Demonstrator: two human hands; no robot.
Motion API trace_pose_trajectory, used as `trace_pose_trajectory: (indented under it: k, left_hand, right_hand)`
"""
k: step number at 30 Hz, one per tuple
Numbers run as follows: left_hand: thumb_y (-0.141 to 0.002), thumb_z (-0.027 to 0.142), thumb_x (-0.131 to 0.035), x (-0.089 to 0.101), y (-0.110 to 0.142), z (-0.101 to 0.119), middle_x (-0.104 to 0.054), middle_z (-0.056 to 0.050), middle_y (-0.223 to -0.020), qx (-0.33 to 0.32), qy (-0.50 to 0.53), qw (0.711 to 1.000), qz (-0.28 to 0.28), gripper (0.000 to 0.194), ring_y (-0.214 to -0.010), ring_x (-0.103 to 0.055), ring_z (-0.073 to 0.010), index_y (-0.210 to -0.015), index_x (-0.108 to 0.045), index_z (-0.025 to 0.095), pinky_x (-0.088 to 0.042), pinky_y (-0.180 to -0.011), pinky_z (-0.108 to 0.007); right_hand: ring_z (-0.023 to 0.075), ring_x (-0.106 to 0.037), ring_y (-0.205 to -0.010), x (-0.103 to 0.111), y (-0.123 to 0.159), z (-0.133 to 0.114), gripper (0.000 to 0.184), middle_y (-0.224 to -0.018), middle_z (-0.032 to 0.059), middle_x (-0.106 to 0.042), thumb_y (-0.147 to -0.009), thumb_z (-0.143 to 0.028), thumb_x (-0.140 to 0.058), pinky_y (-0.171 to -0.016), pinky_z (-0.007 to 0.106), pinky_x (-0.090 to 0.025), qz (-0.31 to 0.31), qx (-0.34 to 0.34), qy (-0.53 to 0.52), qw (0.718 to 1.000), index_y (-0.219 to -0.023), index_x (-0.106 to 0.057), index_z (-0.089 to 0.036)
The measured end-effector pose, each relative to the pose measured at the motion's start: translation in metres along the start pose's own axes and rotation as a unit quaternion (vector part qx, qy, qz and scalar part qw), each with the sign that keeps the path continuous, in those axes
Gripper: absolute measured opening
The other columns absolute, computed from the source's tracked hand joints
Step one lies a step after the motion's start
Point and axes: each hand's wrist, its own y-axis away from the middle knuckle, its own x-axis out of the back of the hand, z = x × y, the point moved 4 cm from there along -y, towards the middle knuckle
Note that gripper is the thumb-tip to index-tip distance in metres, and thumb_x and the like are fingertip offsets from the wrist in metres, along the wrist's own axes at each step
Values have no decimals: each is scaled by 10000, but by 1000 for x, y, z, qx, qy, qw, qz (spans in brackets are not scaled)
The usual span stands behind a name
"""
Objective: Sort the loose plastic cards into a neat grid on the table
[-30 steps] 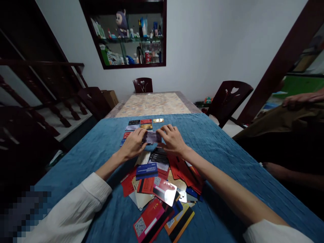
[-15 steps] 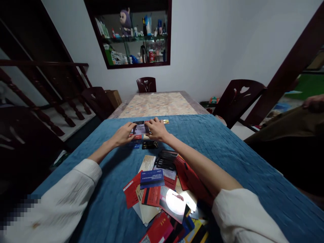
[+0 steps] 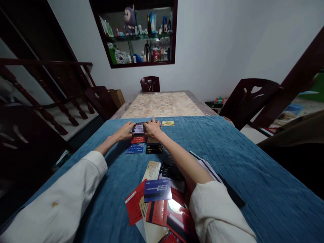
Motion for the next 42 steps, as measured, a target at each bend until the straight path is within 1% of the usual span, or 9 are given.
trace_pose_trajectory:
  k: [6,11,15,21,26,31,35,39,42]
  left_hand:
    - [-755,146,-629,-18,-17,-15,-592,-124,-1177,13,3,1000,-29,423,-1079,-610,-274,-1178,-604,161,-497,-895,-323]
    - [-738,138,-628,-29,-22,-20,-624,-115,-1124,18,4,999,-43,378,-1039,-627,-258,-1116,-638,153,-502,-888,-300]
    - [-737,135,-623,-33,-24,-23,-649,-97,-1064,23,6,998,-50,348,-999,-638,-242,-1082,-664,158,-507,-877,-284]
    - [-724,111,-626,-36,-26,-25,-658,-89,-990,30,2,998,-55,275,-971,-638,-243,-985,-695,161,-504,-874,-284]
    - [-738,120,-610,-34,-20,-22,-669,-90,-1012,24,1,999,-48,295,-969,-647,-249,-1012,-704,176,-511,-858,-293]
    - [-753,126,-579,-29,-15,-19,-709,-87,-1013,20,1,999,-44,317,-992,-660,-241,-1031,-726,168,-519,-867,-270]
    - [-743,118,-590,-27,-14,-17,-731,-92,-1043,19,8,999,-42,383,-998,-675,-247,-1097,-727,168,-523,-880,-280]
    - [-724,104,-596,-26,-14,-15,-741,-101,-1060,15,14,999,-45,379,-1014,-682,-259,-1071,-737,165,-523,-883,-285]
    - [-705,102,-610,-24,-14,-14,-745,-104,-1054,17,17,999,-48,380,-1006,-684,-260,-1059,-736,158,-524,-882,-284]
  right_hand:
    - [364,-415,-1250,-11,-17,-4,458,-1318,149,-632,-850,-382,-597,-950,533,-375,-31,-13,1,999,-1281,-616,-226]
    - [361,-404,-1268,-15,-23,-6,451,-1328,139,-635,-841,-361,-597,-978,545,-367,-56,-19,5,998,-1267,-637,-218]
    - [362,-407,-1267,-16,-25,-7,419,-1317,143,-643,-836,-340,-594,-985,553,-362,-72,-23,7,997,-1231,-671,-224]
    - [357,-402,-1263,-15,-26,-8,357,-1302,135,-653,-846,-345,-588,-991,541,-356,-83,-16,10,996,-1162,-712,-233]
    - [356,-402,-1265,-13,-25,-9,341,-1282,129,-666,-850,-308,-580,-994,541,-350,-86,-7,12,996,-1150,-729,-238]
    - [351,-407,-1266,-11,-23,-10,367,-1289,130,-665,-851,-270,-573,-989,529,-353,-84,-2,15,996,-1186,-721,-253]
    - [349,-403,-1273,-11,-22,-9,365,-1306,130,-655,-861,-287,-579,-991,517,-362,-81,2,16,997,-1198,-712,-239]
    - [345,-406,-1268,-11,-23,-9,352,-1313,115,-654,-864,-299,-580,-989,509,-369,-80,6,19,997,-1187,-712,-250]
    - [346,-409,-1260,-10,-23,-10,356,-1311,122,-652,-857,-305,-587,-984,504,-375,-78,8,22,997,-1185,-711,-235]
